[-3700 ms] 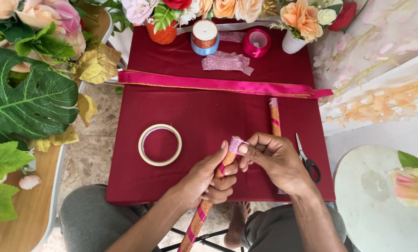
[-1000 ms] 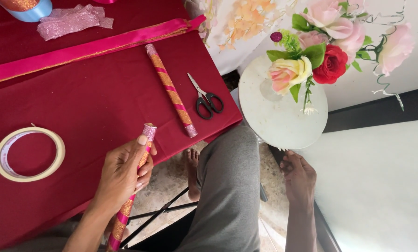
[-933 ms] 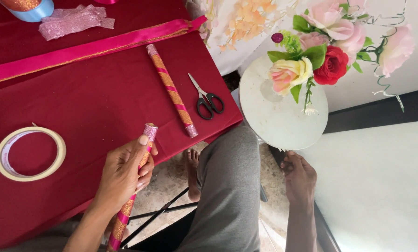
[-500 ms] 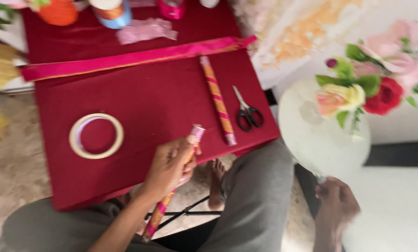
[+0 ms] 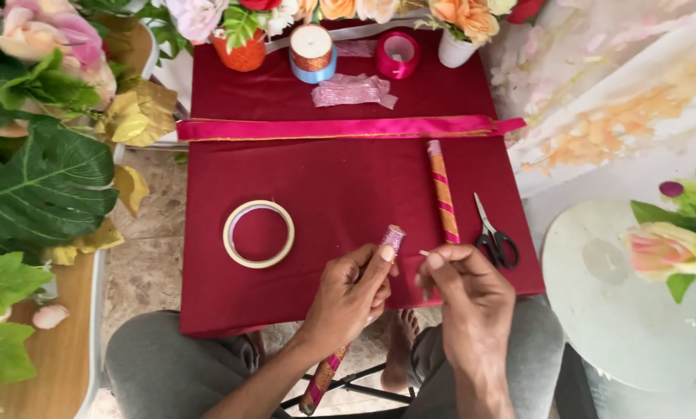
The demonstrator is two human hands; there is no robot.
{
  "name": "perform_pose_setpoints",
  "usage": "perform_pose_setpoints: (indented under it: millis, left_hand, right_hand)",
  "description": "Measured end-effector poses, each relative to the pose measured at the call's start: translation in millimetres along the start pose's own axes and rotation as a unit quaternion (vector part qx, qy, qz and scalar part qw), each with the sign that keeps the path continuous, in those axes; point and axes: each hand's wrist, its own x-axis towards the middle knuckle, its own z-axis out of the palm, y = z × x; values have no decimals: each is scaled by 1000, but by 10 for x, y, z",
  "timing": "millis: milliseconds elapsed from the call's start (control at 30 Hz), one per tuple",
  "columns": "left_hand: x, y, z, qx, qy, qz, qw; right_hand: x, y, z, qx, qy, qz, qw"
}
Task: The person wraps a stick with decorative gold and pink ribbon, using double-sided tape and shears to secure and trim the materials.
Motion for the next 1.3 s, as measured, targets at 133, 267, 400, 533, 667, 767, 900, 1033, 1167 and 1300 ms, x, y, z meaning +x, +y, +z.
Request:
perform_pose_setpoints:
  millis: [133, 267, 400, 533, 667, 767, 900, 1033, 1167, 1300]
  left_hand:
    - [-24, 60, -10, -7, -4, 32, 999]
    - [-10, 45, -26, 12, 12, 41, 999]
    - [-19, 59, -18, 31, 12, 47, 998]
    - [-30, 89, -10, 49, 14, 46, 998]
    - [-12, 45, -3, 31, 15, 43, 998]
    - [-3, 32, -3, 29, 16, 41, 999]
    - [2, 10, -16, 52, 17, 51, 997]
    - [-1, 16, -43, 11, 3, 34, 999]
    - [-45, 150, -75, 13, -39, 17, 999]
    - [-62, 139, -87, -16, -86, 1, 996]
  right_hand:
    - [48, -2, 239, -72, 6, 46, 996]
    - [49, 14, 282, -87, 5, 58, 994]
    - [51, 25, 281, -82, 3, 57, 995]
    - [59, 33, 277, -79, -2, 53, 995]
    - [63, 26, 286, -91, 4, 51, 995]
    - [77, 61, 272, -102, 16, 56, 993]
    - [84, 99, 238, -97, 18, 62, 993]
    - [109, 44, 228, -101, 5, 75, 992]
    - [176, 66, 106, -22, -80, 117, 990]
    - [155, 82, 78, -58, -120, 78, 988]
